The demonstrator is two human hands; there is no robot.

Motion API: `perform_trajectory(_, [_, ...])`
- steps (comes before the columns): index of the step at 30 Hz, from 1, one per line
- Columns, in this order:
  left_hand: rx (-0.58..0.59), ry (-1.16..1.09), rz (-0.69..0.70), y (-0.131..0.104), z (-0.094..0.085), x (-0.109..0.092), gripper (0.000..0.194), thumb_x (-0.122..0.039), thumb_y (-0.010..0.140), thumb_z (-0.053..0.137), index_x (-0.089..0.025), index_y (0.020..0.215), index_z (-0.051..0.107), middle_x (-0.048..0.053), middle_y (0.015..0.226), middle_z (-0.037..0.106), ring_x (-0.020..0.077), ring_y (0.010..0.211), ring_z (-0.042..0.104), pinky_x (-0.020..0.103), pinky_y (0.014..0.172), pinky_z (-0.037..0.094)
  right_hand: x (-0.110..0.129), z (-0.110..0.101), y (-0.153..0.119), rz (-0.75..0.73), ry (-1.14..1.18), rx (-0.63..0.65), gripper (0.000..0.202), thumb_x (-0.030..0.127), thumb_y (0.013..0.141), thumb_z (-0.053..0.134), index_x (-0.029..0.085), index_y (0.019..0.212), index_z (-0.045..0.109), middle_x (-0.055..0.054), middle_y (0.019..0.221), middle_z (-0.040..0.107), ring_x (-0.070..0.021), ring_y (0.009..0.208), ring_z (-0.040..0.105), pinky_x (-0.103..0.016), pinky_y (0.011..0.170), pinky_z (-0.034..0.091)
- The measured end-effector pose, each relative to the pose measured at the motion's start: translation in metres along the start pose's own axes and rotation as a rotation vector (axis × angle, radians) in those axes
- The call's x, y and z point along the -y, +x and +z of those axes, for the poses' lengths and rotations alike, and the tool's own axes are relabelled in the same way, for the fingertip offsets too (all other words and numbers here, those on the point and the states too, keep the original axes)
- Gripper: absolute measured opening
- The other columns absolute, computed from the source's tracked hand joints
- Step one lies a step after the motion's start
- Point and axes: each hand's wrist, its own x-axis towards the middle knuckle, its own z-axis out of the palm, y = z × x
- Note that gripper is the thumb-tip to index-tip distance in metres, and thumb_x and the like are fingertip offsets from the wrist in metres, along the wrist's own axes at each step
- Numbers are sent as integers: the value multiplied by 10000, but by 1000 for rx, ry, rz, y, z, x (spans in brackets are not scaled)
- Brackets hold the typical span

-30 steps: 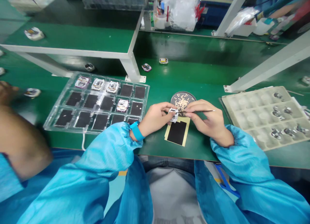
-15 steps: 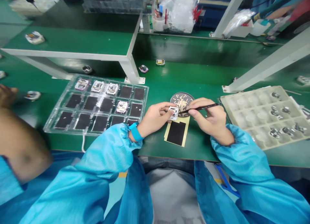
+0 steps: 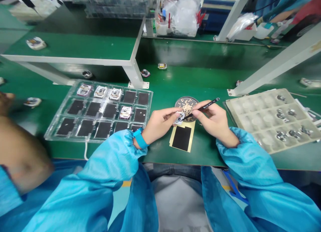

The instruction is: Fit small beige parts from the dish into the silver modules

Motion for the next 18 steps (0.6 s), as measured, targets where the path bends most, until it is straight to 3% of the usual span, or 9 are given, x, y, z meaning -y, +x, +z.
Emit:
perform_trajectory(7, [2,41,30,0,-2,2,336,-379,945,655,-193,1202,765,59,1060,796,179,817,737,287,741,616,1,-13,9,126,212,197,246,442,850,789,221,894,689,-45,910,751,-196,856,724,-353,772,621])
perform_trajectory(13, [4,43,44,2,-4,3,338,-385,944,660,-187,1199,759,73,1091,786,171,827,729,280,752,612,-1,-32,16,184,142,491,286,463,869,763,191,953,726,-61,960,771,-188,859,731,-335,800,600])
perform_trajectory(15, [-7,-2,19,5,-6,3,343,-383,928,677,-165,1182,749,80,1040,784,157,771,718,271,719,611,1,-35,10,215,115,500,325,499,883,738,179,937,712,-58,910,764,-179,808,719,-325,771,592])
perform_trajectory(18, [-18,-79,-25,8,-8,3,338,-350,873,735,-139,1137,713,79,970,763,144,701,711,257,673,604,5,-43,-6,259,192,381,390,571,962,596,194,864,626,-47,822,735,-172,762,697,-320,743,575])
